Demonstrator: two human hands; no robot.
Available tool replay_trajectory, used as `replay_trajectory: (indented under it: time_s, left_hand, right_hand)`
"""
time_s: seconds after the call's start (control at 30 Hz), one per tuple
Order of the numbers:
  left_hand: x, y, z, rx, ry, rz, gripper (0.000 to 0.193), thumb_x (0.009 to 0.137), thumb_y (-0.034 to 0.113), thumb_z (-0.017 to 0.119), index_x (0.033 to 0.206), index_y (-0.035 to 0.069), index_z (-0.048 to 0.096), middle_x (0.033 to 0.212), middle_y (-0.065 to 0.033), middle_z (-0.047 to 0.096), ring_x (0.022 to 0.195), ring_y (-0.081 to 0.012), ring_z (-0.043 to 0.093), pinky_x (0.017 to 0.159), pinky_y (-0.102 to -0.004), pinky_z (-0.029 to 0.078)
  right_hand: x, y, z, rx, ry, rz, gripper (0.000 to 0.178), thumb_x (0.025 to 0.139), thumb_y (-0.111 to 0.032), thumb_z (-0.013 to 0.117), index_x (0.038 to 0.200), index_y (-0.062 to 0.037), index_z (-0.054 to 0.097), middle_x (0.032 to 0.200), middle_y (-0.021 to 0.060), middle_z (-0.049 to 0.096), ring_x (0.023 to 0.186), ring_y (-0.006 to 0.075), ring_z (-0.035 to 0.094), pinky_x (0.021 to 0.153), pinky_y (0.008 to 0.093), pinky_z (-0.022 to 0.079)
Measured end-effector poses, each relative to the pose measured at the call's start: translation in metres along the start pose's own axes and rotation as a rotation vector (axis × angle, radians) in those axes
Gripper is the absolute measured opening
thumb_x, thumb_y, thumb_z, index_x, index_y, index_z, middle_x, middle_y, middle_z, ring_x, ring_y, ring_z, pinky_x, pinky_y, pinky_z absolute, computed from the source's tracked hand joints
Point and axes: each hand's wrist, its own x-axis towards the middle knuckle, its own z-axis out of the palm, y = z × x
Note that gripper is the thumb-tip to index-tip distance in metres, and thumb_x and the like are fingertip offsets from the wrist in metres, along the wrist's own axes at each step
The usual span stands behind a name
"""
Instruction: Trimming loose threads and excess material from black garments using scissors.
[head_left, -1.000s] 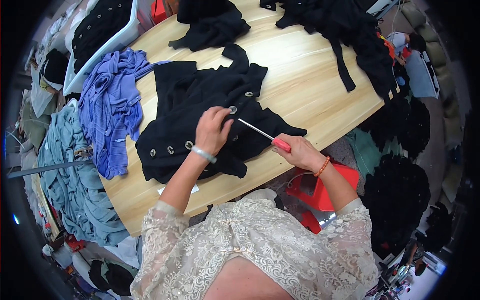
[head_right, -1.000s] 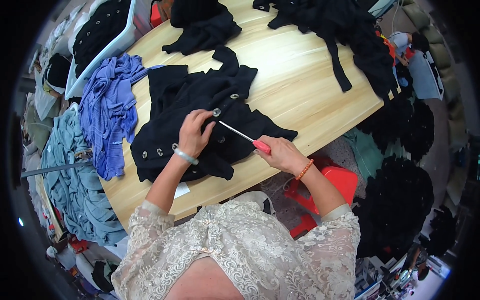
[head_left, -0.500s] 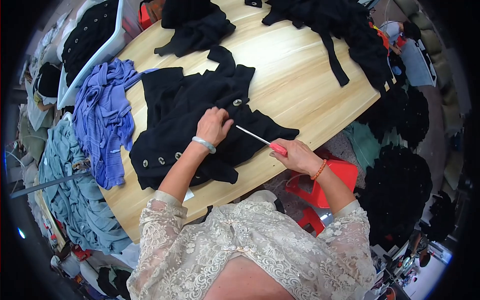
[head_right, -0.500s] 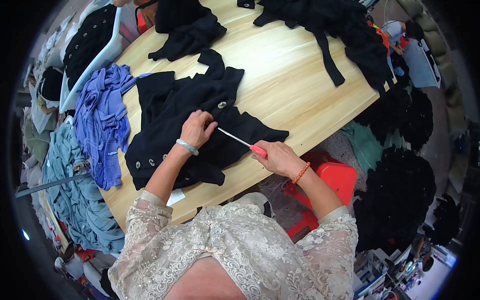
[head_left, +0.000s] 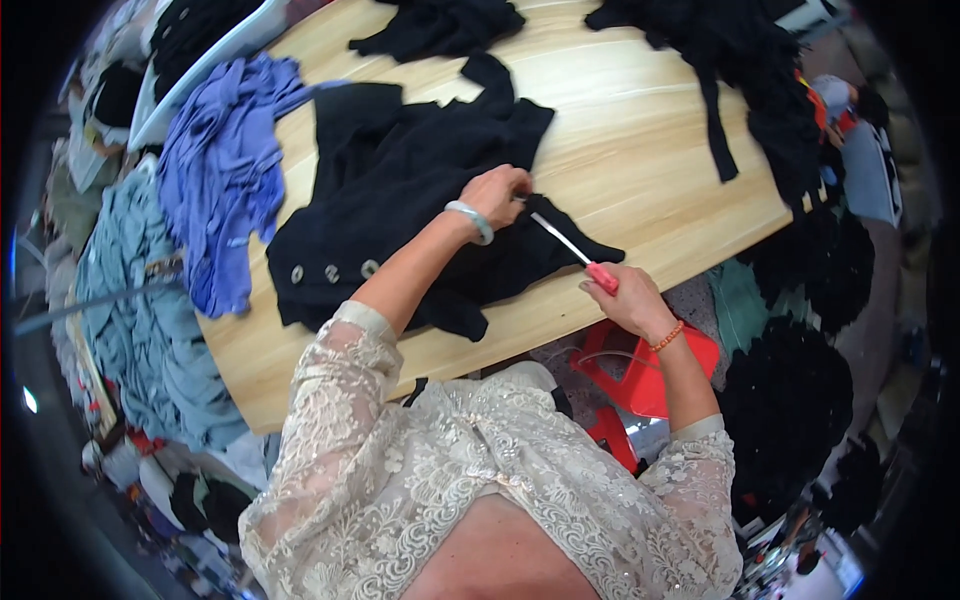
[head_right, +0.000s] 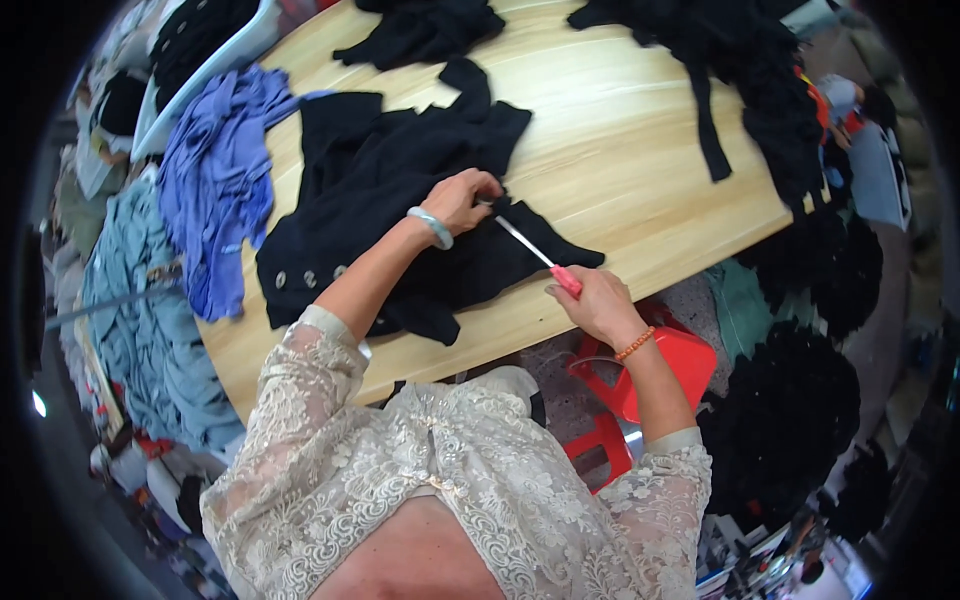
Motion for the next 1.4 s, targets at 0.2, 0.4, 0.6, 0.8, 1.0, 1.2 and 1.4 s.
replay_trajectory:
  time_s: [0.2, 0.4, 0.6, 0.8, 1.0, 1.2, 1.4]
  left_hand:
    - [-0.136, 0.021, -0.065, 0.495, 0.291, 0.167, 0.065, 0.067, 0.02, 0.082, 0.127, 0.016, 0.057, 0.131, -0.0121, 0.052, 0.134, -0.031, 0.041, 0.11, -0.0519, 0.027]
    - [-0.289, -0.122, -0.103, 0.548, 0.418, -0.344, 0.073, 0.072, 0.003, 0.073, 0.139, 0.017, 0.048, 0.141, -0.0192, 0.044, 0.131, -0.0384, 0.043, 0.108, -0.0477, 0.036]
    - [-0.281, -0.155, -0.115, 0.545, 0.496, -0.212, 0.054, 0.077, 0.0, 0.067, 0.128, 0.015, 0.057, 0.128, -0.0191, 0.053, 0.119, -0.0388, 0.051, 0.097, -0.0449, 0.046]
    - [-0.26, -0.168, -0.156, 0.281, 0.415, -0.164, 0.02, 0.082, 0.002, 0.062, 0.101, 0.01, 0.062, 0.095, -0.0135, 0.056, 0.095, -0.0343, 0.056, 0.081, -0.0425, 0.047]
    - [-0.218, -0.198, -0.244, 0.437, 0.813, 0.01, 0.016, 0.084, 0.005, 0.06, 0.1, 0.01, 0.062, 0.094, -0.0134, 0.059, 0.093, -0.0357, 0.058, 0.082, -0.0419, 0.049]
    - [-0.204, -0.247, -0.234, 0.342, 1.03, -0.099, 0.043, 0.082, 0.014, 0.07, 0.123, 0.01, 0.059, 0.108, -0.0162, 0.06, 0.105, -0.0346, 0.056, 0.092, -0.0411, 0.046]
    - [-0.314, -0.197, -0.151, 0.198, 0.63, -0.113, 0.059, 0.077, 0.017, 0.078, 0.131, 0.007, 0.055, 0.126, -0.0194, 0.054, 0.116, -0.038, 0.053, 0.1, -0.042, 0.043]
  right_hand:
    - [-0.003, -0.004, 0.018, -0.124, 0.25, 0.03, 0.039, 0.092, -0.045, 0.061, 0.098, -0.0071, 0.068, 0.081, 0.0234, 0.066, 0.081, 0.0439, 0.064, 0.072, 0.0512, 0.05]
    - [0.008, 0.005, 0.038, 0.175, 0.054, 0.105, 0.048, 0.088, -0.04, 0.07, 0.065, -0.0003, 0.057, 0.06, 0.0191, 0.054, 0.055, 0.029, 0.053, 0.058, 0.0383, 0.046]
    - [0.036, -0.071, 0.077, 0.082, 0.356, -0.419, 0.059, 0.068, -0.021, 0.089, 0.113, -0.0012, 0.057, 0.086, 0.005, 0.053, 0.065, 0.0156, 0.05, 0.061, 0.0306, 0.045]
    - [0.091, -0.095, 0.098, -0.211, 0.464, -0.395, 0.033, 0.074, -0.013, 0.073, 0.102, -0.0019, 0.058, 0.089, 0.0177, 0.057, 0.08, 0.038, 0.059, 0.07, 0.0462, 0.048]
    - [0.152, -0.152, 0.022, -0.215, 0.535, -0.304, 0.011, 0.082, -0.015, 0.062, 0.087, -0.0059, 0.063, 0.075, 0.0204, 0.061, 0.073, 0.0425, 0.061, 0.066, 0.0486, 0.048]
    - [0.225, -0.21, 0.002, -0.403, 0.746, -0.334, 0.044, 0.085, -0.046, 0.071, 0.084, -0.0036, 0.063, 0.071, 0.018, 0.063, 0.068, 0.0379, 0.062, 0.062, 0.0433, 0.046]
    - [0.151, -0.205, 0.046, -0.068, 0.417, -0.329, 0.047, 0.074, -0.037, 0.085, 0.098, -0.0005, 0.067, 0.075, 0.0082, 0.063, 0.064, 0.0161, 0.055, 0.06, 0.0314, 0.046]
